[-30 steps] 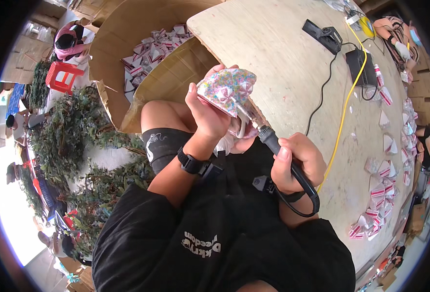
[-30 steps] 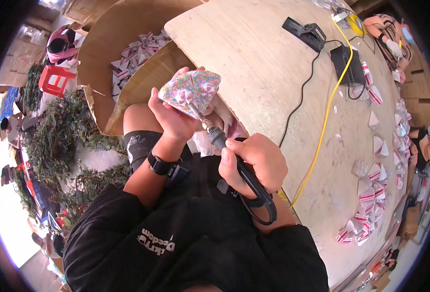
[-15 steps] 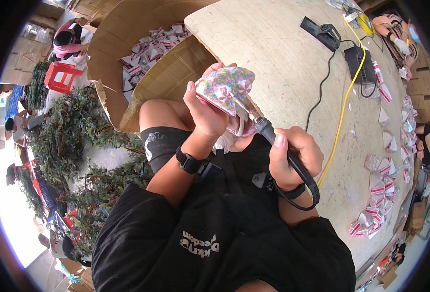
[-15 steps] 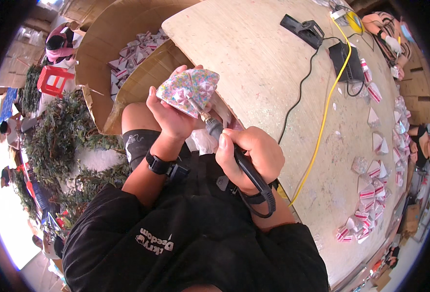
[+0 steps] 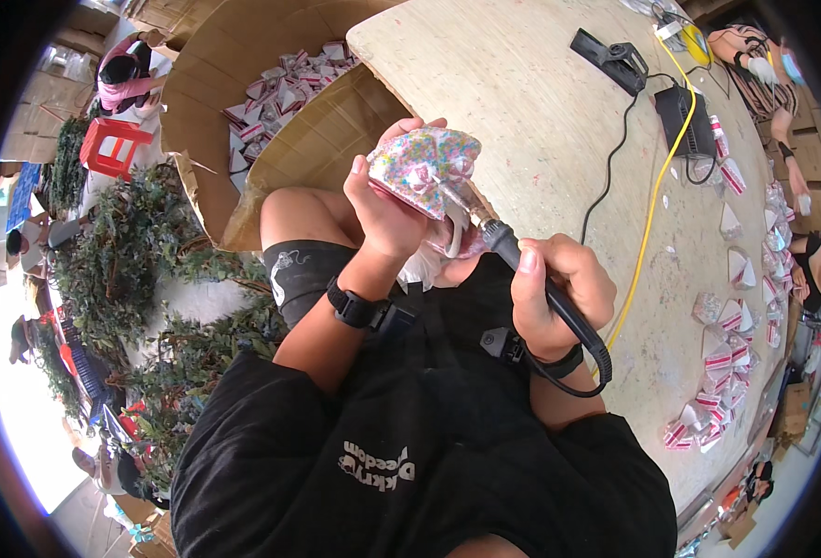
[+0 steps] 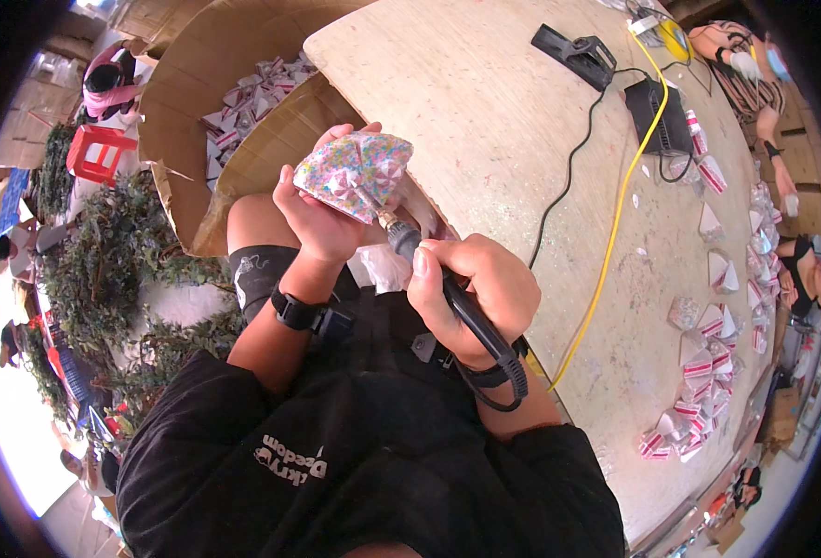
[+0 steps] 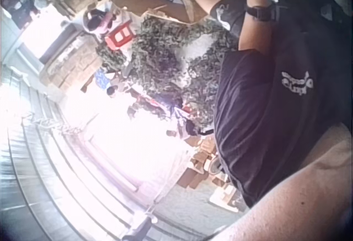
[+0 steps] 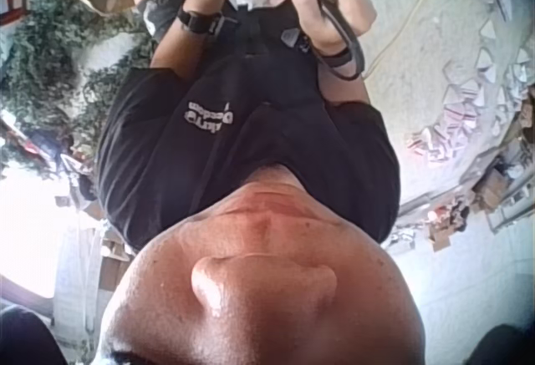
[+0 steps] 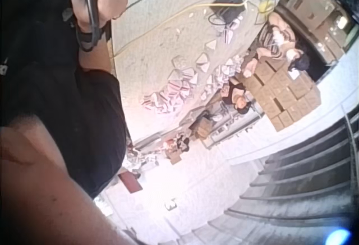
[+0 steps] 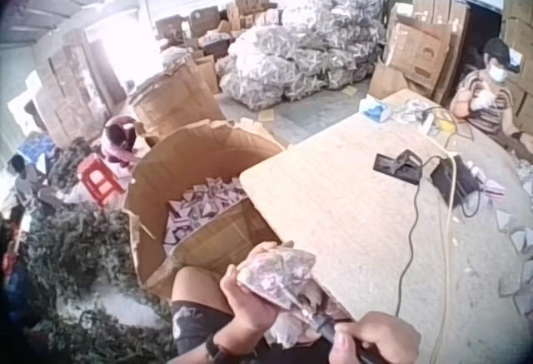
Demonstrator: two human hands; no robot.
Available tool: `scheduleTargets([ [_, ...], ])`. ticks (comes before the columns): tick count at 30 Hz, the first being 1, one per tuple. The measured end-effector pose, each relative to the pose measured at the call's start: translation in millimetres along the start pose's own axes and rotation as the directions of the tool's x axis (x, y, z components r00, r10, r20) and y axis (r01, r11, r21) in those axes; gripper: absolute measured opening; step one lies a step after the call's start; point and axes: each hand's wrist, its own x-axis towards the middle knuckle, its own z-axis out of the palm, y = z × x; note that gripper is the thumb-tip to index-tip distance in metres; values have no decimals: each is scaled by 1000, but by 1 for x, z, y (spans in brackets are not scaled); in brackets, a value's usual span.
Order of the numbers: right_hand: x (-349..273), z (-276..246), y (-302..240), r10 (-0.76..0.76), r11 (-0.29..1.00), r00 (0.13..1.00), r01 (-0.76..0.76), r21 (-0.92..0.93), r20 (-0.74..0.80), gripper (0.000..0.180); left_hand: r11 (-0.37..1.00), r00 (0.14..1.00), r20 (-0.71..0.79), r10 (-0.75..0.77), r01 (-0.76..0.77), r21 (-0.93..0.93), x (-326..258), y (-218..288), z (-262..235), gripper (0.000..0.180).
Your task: The recorder uses a handheld heat sealing tool to seal small triangular pouches filled with colorful contents.
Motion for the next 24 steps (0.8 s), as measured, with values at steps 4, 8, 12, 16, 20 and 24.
scheduleTargets([
  [4,1,1,-1,-21,1000,1000,21,6,4,13,998,998,32,59,-58,-3,2,1,-4,78],
  [8,2,0,0,-4,1000,1000,4,29,-5,13,990,981,145,125,-132,45,4,7,-9,77],
  [12,-1,1,-1,114,986,993,-112,122,-13,14,968,969,194,152,-186,171,6,15,-11,79],
  [16,5,2,-7,203,969,974,-214,123,98,14,999,995,96,35,-34,-9,4,12,-10,74],
  [20,-1,7,-5,222,965,974,-214,153,-40,13,968,976,-164,-143,103,-227,3,8,-5,74],
  [24,0,4,0,181,982,982,-177,71,-52,14,930,974,-111,-199,152,-333,2,8,-19,75],
])
